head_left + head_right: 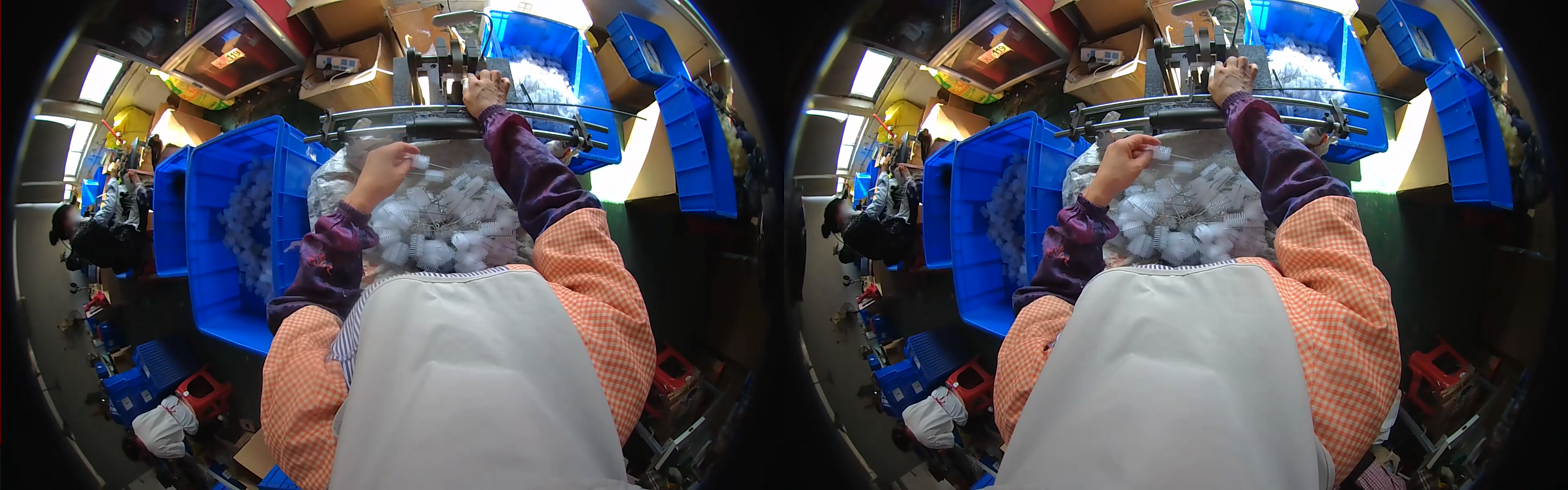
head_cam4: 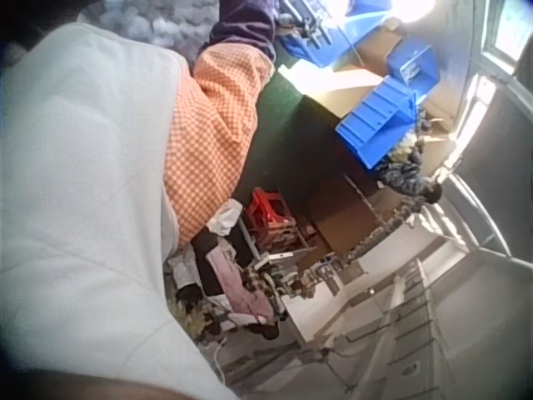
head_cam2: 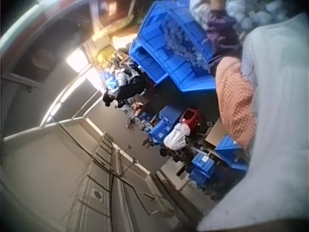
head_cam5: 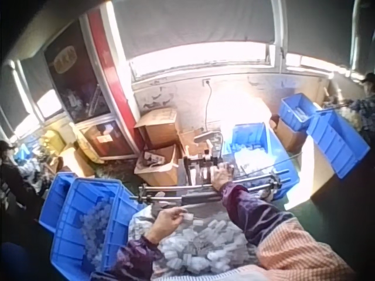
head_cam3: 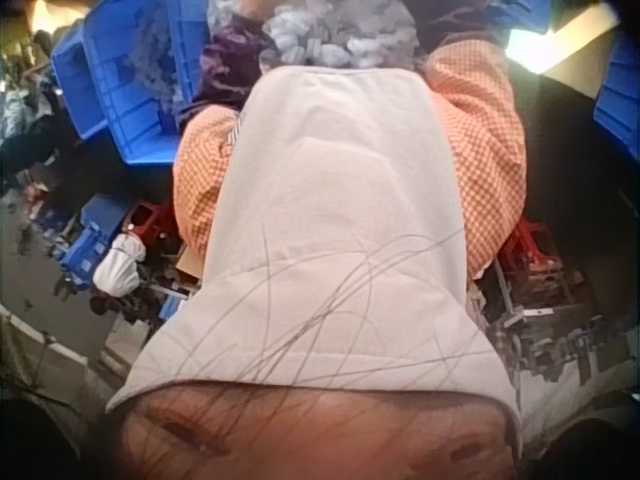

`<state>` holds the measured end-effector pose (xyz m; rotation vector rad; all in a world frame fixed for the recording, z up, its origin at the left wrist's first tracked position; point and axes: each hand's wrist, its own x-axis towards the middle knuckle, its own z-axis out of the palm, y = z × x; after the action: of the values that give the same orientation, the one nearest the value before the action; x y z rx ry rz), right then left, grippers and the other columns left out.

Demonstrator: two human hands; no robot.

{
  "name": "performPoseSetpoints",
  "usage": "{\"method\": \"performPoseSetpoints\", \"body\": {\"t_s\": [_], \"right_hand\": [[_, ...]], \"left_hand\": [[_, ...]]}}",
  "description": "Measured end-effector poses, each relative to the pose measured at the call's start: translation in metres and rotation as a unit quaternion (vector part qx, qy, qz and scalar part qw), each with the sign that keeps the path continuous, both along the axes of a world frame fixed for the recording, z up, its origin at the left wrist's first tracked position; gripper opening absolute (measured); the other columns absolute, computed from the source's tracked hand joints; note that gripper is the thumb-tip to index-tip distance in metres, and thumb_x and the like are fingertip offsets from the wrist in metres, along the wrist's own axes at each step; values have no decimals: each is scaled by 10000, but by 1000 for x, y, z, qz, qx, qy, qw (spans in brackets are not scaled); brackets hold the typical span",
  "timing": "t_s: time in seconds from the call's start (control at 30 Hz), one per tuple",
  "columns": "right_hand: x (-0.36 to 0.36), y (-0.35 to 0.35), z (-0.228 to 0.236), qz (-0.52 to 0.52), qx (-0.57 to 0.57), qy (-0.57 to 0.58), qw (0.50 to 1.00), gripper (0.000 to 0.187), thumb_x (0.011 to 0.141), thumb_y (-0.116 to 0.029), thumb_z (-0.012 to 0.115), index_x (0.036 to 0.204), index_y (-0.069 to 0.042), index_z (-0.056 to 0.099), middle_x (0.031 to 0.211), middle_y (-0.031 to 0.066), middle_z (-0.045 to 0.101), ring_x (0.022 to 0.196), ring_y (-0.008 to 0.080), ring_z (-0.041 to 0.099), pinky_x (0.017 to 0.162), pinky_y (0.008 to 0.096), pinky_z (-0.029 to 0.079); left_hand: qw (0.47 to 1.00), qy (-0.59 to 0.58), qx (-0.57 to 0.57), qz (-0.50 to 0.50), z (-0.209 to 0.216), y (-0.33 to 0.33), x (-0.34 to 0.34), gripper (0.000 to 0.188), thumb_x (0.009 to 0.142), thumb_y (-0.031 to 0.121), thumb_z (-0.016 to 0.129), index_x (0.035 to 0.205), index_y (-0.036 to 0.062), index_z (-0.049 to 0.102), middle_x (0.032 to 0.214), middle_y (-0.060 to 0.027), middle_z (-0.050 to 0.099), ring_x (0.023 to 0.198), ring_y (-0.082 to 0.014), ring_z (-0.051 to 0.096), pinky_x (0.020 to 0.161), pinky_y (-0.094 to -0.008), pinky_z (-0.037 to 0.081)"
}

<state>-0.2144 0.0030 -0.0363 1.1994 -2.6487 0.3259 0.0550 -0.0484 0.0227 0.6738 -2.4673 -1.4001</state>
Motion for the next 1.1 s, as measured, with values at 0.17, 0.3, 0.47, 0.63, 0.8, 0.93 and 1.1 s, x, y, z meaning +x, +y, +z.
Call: {"method": "performPoseSetpoints", "body": {"t_s": [0.17,0.3,0.47,0.63,0.8,0.93,1.1], "right_hand": [[-19,20,1,-5,31,4,999,285,780,-307,504,955,-122,631,1021,86,552,1032,263,467,874,431,299],[-48,36,-8,-6,11,-27,1000,267,780,-270,497,970,-123,614,1036,98,565,1019,277,509,861,428,326],[-71,38,6,-10,100,-35,994,241,804,-209,463,990,-126,591,1025,129,598,974,283,579,856,437,352],[-110,64,33,-167,75,13,983,241,798,-222,472,975,-107,587,1001,131,606,912,286,604,809,481,418],[-37,90,65,178,-4,-308,935,435,857,-315,516,1212,-64,489,1106,145,582,907,258,594,772,337,474],[19,94,54,396,-39,-537,744,359,878,-208,529,1173,-5,501,1022,80,604,862,106,544,776,261,441],[-20,63,30,133,-84,-140,978,193,836,-217,517,970,-106,600,928,99,592,848,308,569,715,368,454]], "left_hand": [[997,8,77,5,0,-2,0,184,825,42,558,998,10,614,832,-56,637,726,-96,604,643,-220,502],[996,10,86,-5,1,1,-6,183,834,58,565,1006,14,606,846,-50,635,738,-87,600,629,-214,498],[995,28,97,-24,9,8,-19,180,832,60,574,1004,15,600,828,-49,640,733,-78,599,625,-212,490],[996,64,46,-53,17,16,-37,179,828,51,576,998,-1,590,814,-67,652,723,-89,613,635,-215,490],[993,112,-21,-42,14,22,-59,190,809,37,587,995,-4,586,840,-135,661,774,-144,644,667,-252,504],[984,174,-32,-22,19,35,-71,211,801,113,612,981,6,581,773,-177,640,690,-265,640,622,-306,493],[964,-116,-217,-102,-25,18,-53,383,769,229,634,1070,15,535,909,-158,632,854,-287,615,742,-344,488]]}}
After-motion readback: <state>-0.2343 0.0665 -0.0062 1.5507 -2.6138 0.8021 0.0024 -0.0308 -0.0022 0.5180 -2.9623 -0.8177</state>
